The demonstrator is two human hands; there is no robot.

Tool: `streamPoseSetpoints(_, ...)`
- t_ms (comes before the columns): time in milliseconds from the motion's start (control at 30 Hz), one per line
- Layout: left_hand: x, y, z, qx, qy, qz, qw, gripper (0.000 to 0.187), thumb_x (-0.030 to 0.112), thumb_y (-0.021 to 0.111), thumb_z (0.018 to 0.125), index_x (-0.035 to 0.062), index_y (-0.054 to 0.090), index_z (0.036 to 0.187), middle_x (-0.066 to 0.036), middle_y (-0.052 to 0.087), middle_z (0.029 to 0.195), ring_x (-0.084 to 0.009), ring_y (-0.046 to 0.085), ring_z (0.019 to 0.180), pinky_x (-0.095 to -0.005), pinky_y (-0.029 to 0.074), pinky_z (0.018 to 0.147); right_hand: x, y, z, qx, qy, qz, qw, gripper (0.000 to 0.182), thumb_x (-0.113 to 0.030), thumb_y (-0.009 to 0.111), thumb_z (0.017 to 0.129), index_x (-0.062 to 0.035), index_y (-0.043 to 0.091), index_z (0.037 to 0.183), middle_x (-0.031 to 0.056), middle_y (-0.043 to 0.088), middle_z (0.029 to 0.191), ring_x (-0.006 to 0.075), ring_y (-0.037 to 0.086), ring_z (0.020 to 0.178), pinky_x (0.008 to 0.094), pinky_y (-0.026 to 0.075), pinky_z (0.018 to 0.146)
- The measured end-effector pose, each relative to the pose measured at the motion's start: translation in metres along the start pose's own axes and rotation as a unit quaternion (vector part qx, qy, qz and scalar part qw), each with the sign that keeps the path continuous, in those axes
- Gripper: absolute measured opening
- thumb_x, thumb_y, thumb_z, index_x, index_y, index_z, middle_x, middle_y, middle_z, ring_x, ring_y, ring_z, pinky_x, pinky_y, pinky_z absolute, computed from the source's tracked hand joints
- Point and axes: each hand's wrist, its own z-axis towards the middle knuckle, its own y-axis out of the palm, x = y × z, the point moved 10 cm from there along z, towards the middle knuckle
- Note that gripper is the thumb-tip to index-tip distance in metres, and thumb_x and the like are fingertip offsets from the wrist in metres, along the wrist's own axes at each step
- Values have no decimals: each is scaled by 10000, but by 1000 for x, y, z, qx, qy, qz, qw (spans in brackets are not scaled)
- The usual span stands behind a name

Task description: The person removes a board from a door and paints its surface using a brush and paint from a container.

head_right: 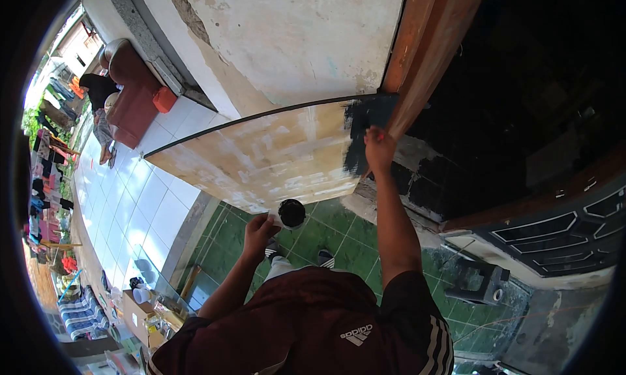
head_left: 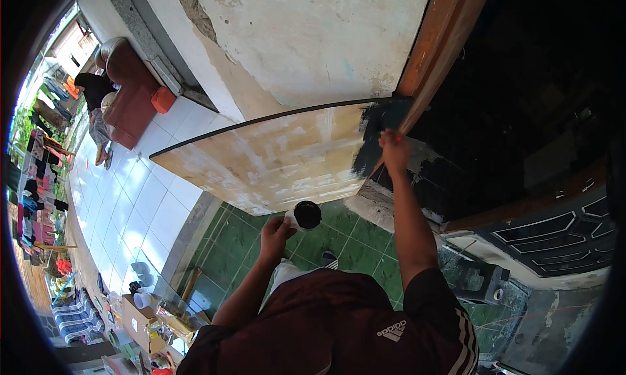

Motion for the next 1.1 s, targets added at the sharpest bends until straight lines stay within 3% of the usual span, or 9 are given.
streamPoseSetpoints(67,1,-5,-1,19,6,4,1000,306,192,610,986,-91,628,1100,-131,684,977,-181,677,856,-309,573,788,-49,-3,4,14,-30,153,988,257,-144,599,954,73,662,1076,143,708,900,203,709,816,311,589,731)
streamPoseSetpoints(167,-1,-8,-1,26,8,-3,1000,310,192,608,987,-93,627,1107,-133,685,976,-181,678,852,-306,574,780,-85,-17,-29,56,-134,160,976,261,-124,592,943,79,647,1098,166,699,958,215,709,808,316,594,744)
streamPoseSetpoints(367,-5,-9,-6,30,0,-5,1000,301,187,606,987,-92,626,1099,-131,684,977,-179,677,851,-304,575,788,9,-3,-21,16,45,20,999,225,-90,566,965,74,649,1095,173,698,966,202,708,824,312,596,759)
streamPoseSetpoints(567,0,-4,-11,37,11,-12,999,299,184,596,990,-93,625,1096,-132,684,982,-181,679,862,-307,574,802,-103,-7,-4,54,-105,162,980,267,-124,561,952,83,661,1087,163,714,920,194,711,804,302,586,734)
streamPoseSetpoints(667,-4,-2,-11,33,11,-7,999,294,178,591,992,-94,625,1098,-134,684,985,-185,679,865,-312,574,806,-106,-22,-31,94,-159,110,977,260,-121,556,960,86,661,1076,160,715,903,192,709,796,299,585,740)
streamPoseSetpoints(767,-4,-1,-12,27,13,-15,999,341,216,624,982,-86,607,1140,-139,680,1031,-200,677,915,-316,566,848,-42,-13,-29,38,-11,44,998,261,-137,564,977,84,660,1078,161,714,922,195,707,822,298,585,765)
streamPoseSetpoints(833,-2,0,-16,33,16,-12,999,304,187,602,988,-90,620,1114,-140,684,1003,-196,681,885,-317,572,823,-40,-5,-14,18,-19,19,999,264,-141,574,978,89,656,1078,165,710,915,210,714,817,304,591,746)
streamPoseSetpoints(1067,-2,1,-13,26,13,-16,999,337,208,623,981,-90,608,1137,-139,684,1026,-200,681,911,-320,566,837,-122,-23,-21,87,-187,126,970,252,-136,581,969,85,668,1052,152,712,842,193,711,759,306,581,699)
streamPoseSetpoints(1100,-4,1,-13,26,15,-17,999,332,205,622,981,-88,608,1135,-139,684,1026,-200,681,910,-320,566,838,-110,-24,-25,77,-173,73,979,254,-139,585,966,85,671,1047,154,713,841,193,712,764,308,579,699)
